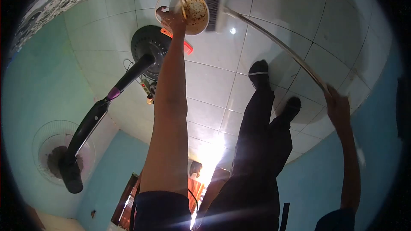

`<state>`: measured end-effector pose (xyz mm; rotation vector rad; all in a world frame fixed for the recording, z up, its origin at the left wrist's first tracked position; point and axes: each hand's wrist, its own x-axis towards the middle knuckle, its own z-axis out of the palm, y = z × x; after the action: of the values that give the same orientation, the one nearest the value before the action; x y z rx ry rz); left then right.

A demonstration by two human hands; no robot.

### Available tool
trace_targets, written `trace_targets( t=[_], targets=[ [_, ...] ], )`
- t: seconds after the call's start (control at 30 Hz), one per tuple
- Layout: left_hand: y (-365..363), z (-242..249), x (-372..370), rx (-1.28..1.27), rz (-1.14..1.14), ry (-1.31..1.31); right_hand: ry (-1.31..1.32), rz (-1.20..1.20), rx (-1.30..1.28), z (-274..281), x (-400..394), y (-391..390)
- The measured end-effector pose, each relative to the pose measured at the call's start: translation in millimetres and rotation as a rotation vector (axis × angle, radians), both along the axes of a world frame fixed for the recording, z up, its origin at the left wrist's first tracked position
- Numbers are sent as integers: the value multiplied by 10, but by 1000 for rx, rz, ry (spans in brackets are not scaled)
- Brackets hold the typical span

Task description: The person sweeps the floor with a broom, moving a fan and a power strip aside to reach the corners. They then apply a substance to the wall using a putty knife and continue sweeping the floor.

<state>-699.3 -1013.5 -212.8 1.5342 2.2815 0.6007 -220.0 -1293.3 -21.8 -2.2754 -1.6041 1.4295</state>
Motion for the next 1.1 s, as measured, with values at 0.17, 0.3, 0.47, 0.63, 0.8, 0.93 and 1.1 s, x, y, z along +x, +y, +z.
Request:
trace_targets(
  t=[0.17,0.3,0.47,0.63,0.8,0.93,1.1],
  targets=[
    [29,103,87,-56,93,-50,81,186,363,-1250,-732,1038],
    [-20,-202,-143,128,-81,100,134,235,637,-1666,-1631,1857],
    [-53,-127,-41,20,58,-12,111,225,457,-1611,-2102,2352],
    [-80,-92,-45,35,56,66,64,240,480,-1410,-1441,1940],
    [-81,26,-27,-81,78,49,25,79,190,-780,-271,723],
    [-127,-6,35,-105,115,44,-138,-92,-385,282,333,-522],
    [-242,-607,-95,-61,137,-42,-353,-173,-604,1287,785,-1879]
  ],
)
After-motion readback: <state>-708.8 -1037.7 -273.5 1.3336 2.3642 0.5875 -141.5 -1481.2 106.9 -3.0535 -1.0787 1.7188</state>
